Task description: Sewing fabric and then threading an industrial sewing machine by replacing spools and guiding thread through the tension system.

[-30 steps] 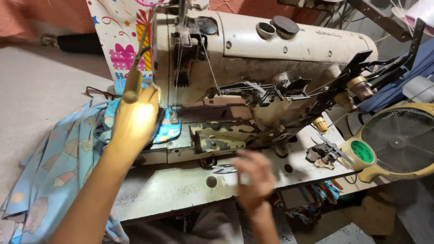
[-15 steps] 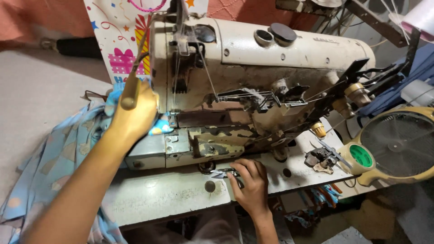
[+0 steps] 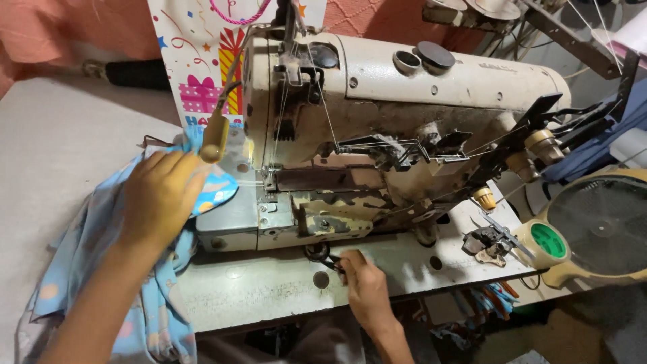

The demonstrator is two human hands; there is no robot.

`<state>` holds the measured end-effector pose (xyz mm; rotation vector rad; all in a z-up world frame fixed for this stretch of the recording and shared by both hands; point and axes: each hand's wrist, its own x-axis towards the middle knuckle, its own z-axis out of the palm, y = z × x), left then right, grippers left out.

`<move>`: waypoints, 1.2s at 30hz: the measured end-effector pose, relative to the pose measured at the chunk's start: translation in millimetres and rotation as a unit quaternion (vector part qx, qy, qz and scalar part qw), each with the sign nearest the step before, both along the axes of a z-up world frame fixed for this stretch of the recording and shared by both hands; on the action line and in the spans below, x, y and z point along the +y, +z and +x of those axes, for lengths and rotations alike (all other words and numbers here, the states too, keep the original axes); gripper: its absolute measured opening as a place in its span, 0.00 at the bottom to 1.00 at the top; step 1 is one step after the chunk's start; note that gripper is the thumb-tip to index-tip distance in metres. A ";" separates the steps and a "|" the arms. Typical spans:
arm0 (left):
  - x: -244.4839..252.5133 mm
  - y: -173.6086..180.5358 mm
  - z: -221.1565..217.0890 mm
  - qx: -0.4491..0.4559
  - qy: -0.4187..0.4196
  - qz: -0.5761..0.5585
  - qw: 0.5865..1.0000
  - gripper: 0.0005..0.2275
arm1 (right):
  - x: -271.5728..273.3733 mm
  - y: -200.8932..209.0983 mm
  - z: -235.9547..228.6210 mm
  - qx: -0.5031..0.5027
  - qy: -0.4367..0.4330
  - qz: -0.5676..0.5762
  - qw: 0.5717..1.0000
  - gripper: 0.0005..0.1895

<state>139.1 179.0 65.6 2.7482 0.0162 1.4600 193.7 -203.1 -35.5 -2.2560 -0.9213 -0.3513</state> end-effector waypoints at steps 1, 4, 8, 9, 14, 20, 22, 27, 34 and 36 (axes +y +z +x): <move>-7.7 4.6 -19.0 0.008 -0.015 -0.004 1.000 0.05 | 11.1 10.9 -4.0 0.027 0.013 0.011 0.999 0.09; -28.2 12.1 -57.2 0.003 -0.043 -0.010 0.999 0.05 | 59.3 64.5 -15.3 -0.025 0.039 0.036 0.998 0.13; -40.6 11.0 -73.5 -0.026 -0.048 -0.009 0.998 0.08 | 118.2 121.3 -15.3 -0.195 0.056 -0.028 0.979 0.14; -39.9 9.6 -73.2 -0.028 -0.047 -0.008 0.998 0.08 | 129.5 125.0 -11.5 -0.197 0.056 -0.027 0.978 0.14; -37.7 1.9 -74.0 -0.038 -0.058 -0.020 0.997 0.09 | 167.8 137.6 -3.6 -0.296 0.036 -0.159 0.941 0.10; -24.8 -20.1 -69.0 -0.097 -0.066 -0.054 0.992 0.08 | 174.7 137.0 2.5 -0.400 0.022 -0.050 0.915 0.05; -17.6 -8.6 -88.9 -0.101 -0.061 -0.070 0.991 0.09 | 147.8 130.5 -13.3 -0.341 0.015 0.008 0.940 0.06; 16.2 -11.1 -164.0 -0.027 0.000 -0.149 0.988 0.23 | 59.1 67.1 -13.5 -0.283 -0.053 0.013 0.958 0.08; 27.3 -65.2 -231.6 0.071 0.225 -0.166 0.957 0.12 | 51.1 53.1 -39.2 -0.281 -0.058 -0.008 0.958 0.14; 29.7 -72.6 -232.4 0.093 0.231 -0.208 0.946 0.12 | 85.7 65.5 -72.4 -0.304 0.021 0.065 0.950 0.18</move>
